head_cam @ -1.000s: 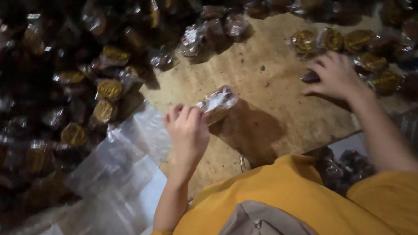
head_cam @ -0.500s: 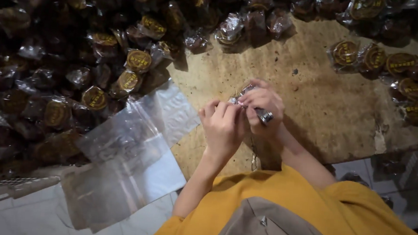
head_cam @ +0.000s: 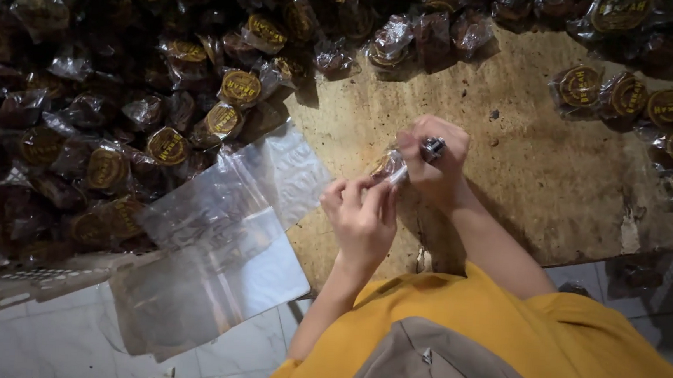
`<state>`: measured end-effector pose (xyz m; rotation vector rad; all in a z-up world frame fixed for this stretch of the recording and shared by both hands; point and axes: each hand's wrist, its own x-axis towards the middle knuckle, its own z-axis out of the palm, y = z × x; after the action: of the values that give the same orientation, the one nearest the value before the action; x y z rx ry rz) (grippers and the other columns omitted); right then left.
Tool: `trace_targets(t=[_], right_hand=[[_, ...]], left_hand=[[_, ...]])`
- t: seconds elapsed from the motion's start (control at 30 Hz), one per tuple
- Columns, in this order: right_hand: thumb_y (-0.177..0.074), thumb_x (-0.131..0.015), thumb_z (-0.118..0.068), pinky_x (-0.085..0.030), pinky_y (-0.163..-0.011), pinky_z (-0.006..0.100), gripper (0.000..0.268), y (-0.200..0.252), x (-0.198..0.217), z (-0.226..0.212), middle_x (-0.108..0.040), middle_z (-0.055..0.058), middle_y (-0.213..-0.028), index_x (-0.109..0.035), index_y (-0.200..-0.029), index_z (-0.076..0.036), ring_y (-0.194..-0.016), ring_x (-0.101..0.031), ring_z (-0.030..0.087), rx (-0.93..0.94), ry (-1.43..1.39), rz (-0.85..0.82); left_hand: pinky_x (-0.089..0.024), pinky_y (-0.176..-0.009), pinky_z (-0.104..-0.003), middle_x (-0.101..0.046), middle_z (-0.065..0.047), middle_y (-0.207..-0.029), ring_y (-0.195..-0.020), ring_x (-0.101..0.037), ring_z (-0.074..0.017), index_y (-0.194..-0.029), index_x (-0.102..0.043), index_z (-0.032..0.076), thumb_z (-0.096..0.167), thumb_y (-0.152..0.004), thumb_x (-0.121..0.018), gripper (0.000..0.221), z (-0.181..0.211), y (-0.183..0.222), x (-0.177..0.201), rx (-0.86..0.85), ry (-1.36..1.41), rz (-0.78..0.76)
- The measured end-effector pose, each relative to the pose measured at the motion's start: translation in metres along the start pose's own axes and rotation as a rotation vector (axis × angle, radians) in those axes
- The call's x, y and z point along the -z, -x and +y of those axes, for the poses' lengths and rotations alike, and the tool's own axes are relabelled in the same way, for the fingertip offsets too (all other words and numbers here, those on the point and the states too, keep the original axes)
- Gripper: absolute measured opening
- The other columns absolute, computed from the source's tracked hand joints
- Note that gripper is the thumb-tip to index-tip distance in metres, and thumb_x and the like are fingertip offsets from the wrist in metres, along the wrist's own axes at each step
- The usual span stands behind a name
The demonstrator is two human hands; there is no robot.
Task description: Manually packaging individually wrapped baked goods into larger plastic bags and sealing them with a stapler.
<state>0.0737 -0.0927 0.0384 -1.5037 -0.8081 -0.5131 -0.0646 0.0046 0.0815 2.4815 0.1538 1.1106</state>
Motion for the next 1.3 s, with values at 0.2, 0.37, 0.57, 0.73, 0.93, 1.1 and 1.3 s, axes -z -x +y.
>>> trace_targets(t=[0.2,0.37,0.57,0.73,0.93,1.1,1.3], right_hand=[[-0.101,-0.062,-0.023,-0.058,-0.067,0.044,0.044,0.008,-0.012,-0.028,-0.05,0.004,-0.053,-0.053,-0.061,-0.007,-0.042,-0.05,0.024,0.171,-0.112,0.007],[-0.1,-0.064,-0.019,-0.048,-0.05,0.039,0.043,0.025,-0.015,-0.001,-0.045,0.005,-0.051,-0.051,-0.06,-0.008,-0.039,-0.043,0.024,0.112,-0.195,-0.012],[-0.108,-0.03,-0.048,-0.061,-0.074,0.04,0.041,0.006,0.083,0.03,-0.065,0.011,-0.083,-0.047,-0.1,-0.012,-0.082,-0.071,0.026,-0.679,-0.409,0.146],[-0.102,-0.064,-0.038,-0.041,-0.097,0.061,0.039,0.064,0.153,0.047,-0.065,0.02,-0.112,-0.065,-0.129,-0.01,-0.112,-0.059,0.039,-0.39,1.099,-0.772],[-0.103,-0.039,-0.064,-0.029,-0.114,0.056,0.066,0.071,0.164,0.044,-0.049,0.019,-0.137,-0.058,-0.147,-0.018,-0.135,-0.042,0.042,-0.587,0.377,-0.562],[-0.078,-0.075,-0.033,-0.023,-0.121,0.059,0.1,0.02,0.196,-0.048,-0.036,0.034,-0.155,-0.027,-0.162,-0.008,-0.145,-0.034,0.047,-1.237,0.296,-0.48],[-0.07,-0.074,-0.021,-0.026,-0.124,0.046,0.091,0.155,0.411,-0.075,-0.042,0.005,-0.164,-0.045,-0.156,-0.017,-0.149,-0.039,0.025,-1.95,0.427,-0.433]], left_hand=[[-0.039,-0.081,-0.036,-0.061,0.005,-0.09,-0.088,-0.051,-0.0222,-0.083,-0.071,0.024,0.024,-0.086,-0.07,0.003,0.005,0.005,0.0,-0.051,-0.119,0.074],[-0.032,-0.11,-0.05,-0.044,-0.028,-0.138,-0.126,-0.043,-0.0457,-0.151,-0.031,-0.004,0.009,-0.063,-0.079,0.101,-0.012,0.05,-0.029,0.168,0.329,-0.082],[-0.043,-0.11,-0.051,-0.055,-0.022,-0.139,-0.13,-0.054,-0.0415,-0.124,-0.055,0.007,0.001,-0.06,-0.093,0.075,-0.045,0.044,-0.068,0.857,0.884,-0.077],[-0.051,-0.09,-0.037,-0.068,-0.006,-0.102,-0.097,-0.064,-0.0184,-0.109,-0.058,0.009,0.007,-0.067,-0.093,0.055,-0.042,0.0,-0.052,1.15,1.03,-0.005],[-0.057,-0.084,-0.042,-0.069,-0.018,-0.115,-0.102,-0.067,-0.0268,-0.126,-0.063,0.009,0.032,-0.069,-0.093,0.069,0.016,0.01,-0.064,1.336,1.002,-0.212],[-0.057,-0.096,-0.044,-0.07,-0.017,-0.124,-0.116,-0.068,-0.0336,-0.132,-0.066,0.013,0.062,-0.07,-0.082,0.081,0.033,0.058,-0.092,0.965,0.824,-1.056],[-0.002,-0.12,-0.062,-0.017,-0.035,-0.162,-0.148,-0.016,-0.0514,-0.129,-0.053,0.001,0.032,-0.082,-0.062,0.056,-0.067,0.059,-0.065,0.593,-0.071,-0.594]])
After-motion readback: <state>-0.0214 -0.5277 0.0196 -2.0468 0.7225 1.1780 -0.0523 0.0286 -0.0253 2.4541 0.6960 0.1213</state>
